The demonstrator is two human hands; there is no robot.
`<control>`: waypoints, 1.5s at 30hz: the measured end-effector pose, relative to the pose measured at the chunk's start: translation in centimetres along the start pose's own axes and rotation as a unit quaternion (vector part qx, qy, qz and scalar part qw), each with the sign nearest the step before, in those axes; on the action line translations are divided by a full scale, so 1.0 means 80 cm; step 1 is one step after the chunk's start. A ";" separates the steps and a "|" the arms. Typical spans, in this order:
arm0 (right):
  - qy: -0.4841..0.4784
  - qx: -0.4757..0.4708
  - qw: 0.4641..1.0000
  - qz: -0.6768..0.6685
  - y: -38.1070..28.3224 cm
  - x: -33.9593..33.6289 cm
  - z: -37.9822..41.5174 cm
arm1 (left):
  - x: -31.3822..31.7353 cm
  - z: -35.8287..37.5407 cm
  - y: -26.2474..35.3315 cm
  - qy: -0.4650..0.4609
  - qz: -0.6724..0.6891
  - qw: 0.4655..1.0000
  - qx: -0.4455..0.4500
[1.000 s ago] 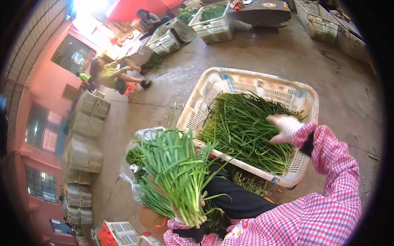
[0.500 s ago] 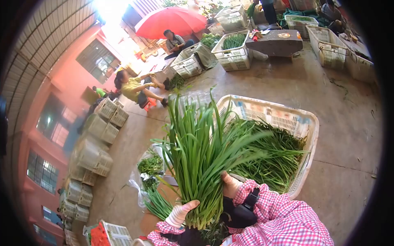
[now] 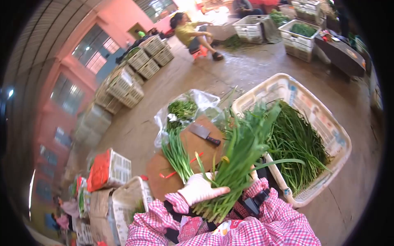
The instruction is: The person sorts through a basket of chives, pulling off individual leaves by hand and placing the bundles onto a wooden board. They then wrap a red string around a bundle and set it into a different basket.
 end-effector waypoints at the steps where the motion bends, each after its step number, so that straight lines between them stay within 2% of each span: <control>1: 0.007 0.002 1.000 -0.005 0.007 -0.001 0.006 | 0.012 0.002 0.002 0.018 -0.008 1.000 -0.020; 2: 0.009 0.000 1.000 0.001 0.010 0.000 0.014 | 0.022 0.007 0.006 0.032 -0.020 0.999 -0.038; 3: 0.012 -0.003 1.000 0.006 0.014 0.005 0.020 | 0.028 0.018 0.013 0.119 -0.060 0.991 -0.020; 4: 0.013 -0.007 1.000 0.012 0.015 0.010 0.023 | 0.035 0.028 0.013 0.190 -0.067 0.979 0.017; 6: 0.019 -0.018 0.999 0.027 0.019 0.021 0.028 | 0.043 0.040 0.010 0.244 -0.014 0.968 0.061; 7: 0.024 -0.023 0.999 0.037 0.021 0.027 0.027 | 0.053 0.041 0.002 0.316 0.010 0.940 0.129; 8: 0.026 -0.032 0.998 0.047 0.024 0.035 0.025 | 0.061 0.039 -0.004 0.320 0.018 0.939 0.121; 10: 0.025 -0.050 0.996 0.073 0.031 0.052 0.016 | 0.056 0.045 -0.007 0.350 0.055 0.917 0.182; 11: 0.025 -0.058 0.994 0.091 0.034 0.061 0.012 | 0.054 0.044 -0.012 0.323 0.092 0.924 0.181; 12: 0.016 -0.072 0.990 0.117 0.040 0.069 0.006 | 0.054 0.042 -0.017 0.329 0.097 0.922 0.177; 14: -0.007 -0.101 0.978 0.180 0.052 0.086 -0.008 | 0.057 0.031 -0.038 0.303 0.208 0.922 0.119; 15: 0.094 -0.079 0.985 0.121 0.058 0.097 -0.018 | 0.059 0.027 -0.050 0.238 0.267 0.930 0.087; 16: 0.089 -0.075 0.985 0.126 0.064 0.098 -0.026 | 0.062 0.025 -0.063 0.246 0.268 0.927 0.087; 18: 0.141 -0.063 0.918 0.365 0.068 0.089 -0.040 | 0.075 0.015 -0.089 0.179 0.350 0.914 0.096; 19: 0.166 -0.057 0.903 0.392 0.078 0.074 -0.050 | 0.065 0.027 -0.093 0.231 0.351 0.895 0.147; 20: 0.220 -0.018 0.857 0.466 0.086 0.066 -0.051 | 0.065 0.035 -0.108 0.254 0.386 0.876 0.142; 22: 0.141 0.046 0.793 0.591 0.117 0.090 -0.079 | 0.071 0.052 -0.144 0.307 0.409 0.856 0.074; 23: 0.073 0.096 0.775 0.621 0.133 0.106 -0.099 | 0.071 0.063 -0.161 0.335 0.424 0.837 0.088; 24: 0.034 0.160 0.719 0.675 0.147 0.128 -0.117 | 0.066 0.077 -0.177 0.363 0.435 0.817 0.105; 26: -0.040 0.148 0.771 0.618 0.192 0.150 -0.161 | 0.054 0.128 -0.195 0.471 0.371 0.799 0.045; 28: -0.131 0.148 0.716 0.669 0.236 0.156 -0.197 | 0.031 0.178 -0.205 0.554 0.359 0.750 0.041; 29: -0.156 0.214 0.727 0.634 0.255 0.159 -0.210 | 0.044 0.181 -0.236 0.586 0.330 0.740 0.027; 30: -0.179 0.162 0.694 0.678 0.267 0.183 -0.212 | 0.054 0.191 -0.260 0.594 0.377 0.709 0.052; 31: -0.183 0.218 0.745 0.604 0.293 0.177 -0.220 | 0.051 0.213 -0.259 0.613 0.397 0.682 0.027; 32: -0.217 0.237 0.698 0.640 0.311 0.201 -0.230 | 0.069 0.221 -0.278 0.647 0.442 0.621 0.023; 33: -0.237 0.204 0.713 0.627 0.324 0.201 -0.233 | 0.085 0.230 -0.301 0.691 0.390 0.608 -0.009; 34: -0.258 0.172 0.727 0.613 0.338 0.197 -0.233 | 0.080 0.241 -0.291 0.711 0.404 0.571 0.076; 36: -0.274 0.188 0.723 0.605 0.370 0.174 -0.246 | 0.147 0.231 -0.388 0.731 0.299 0.610 -0.072; 37: -0.269 0.213 0.747 0.570 0.369 0.193 -0.250 | 0.081 0.258 -0.325 0.752 0.199 0.627 -0.025; 38: -0.302 0.139 0.738 0.587 0.380 0.184 -0.262 | 0.067 0.268 -0.317 0.761 0.191 0.619 -0.030; 40: -0.336 0.230 0.680 0.610 0.389 0.195 -0.289 | 0.073 0.276 -0.341 0.754 0.194 0.625 -0.060; 42: -0.352 0.239 0.704 0.569 0.395 0.204 -0.313 | 0.090 0.282 -0.365 0.733 0.197 0.644 -0.093; 44: -0.388 0.160 0.714 0.561 0.388 0.220 -0.335 | 0.101 0.277 -0.389 0.708 0.187 0.670 -0.125; 45: -0.402 0.195 0.700 0.556 0.388 0.215 -0.345 | 0.104 0.269 -0.400 0.695 0.179 0.683 -0.139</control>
Point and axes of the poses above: each hand's wrist, its own z-axis away from the middle knuckle, its own x-axis out of the palm, y = z × x, the point moved 4 cm from there along -z, towards the middle knuckle, and after that the axes turned 11 degrees about -y, right-handed, at the moved point
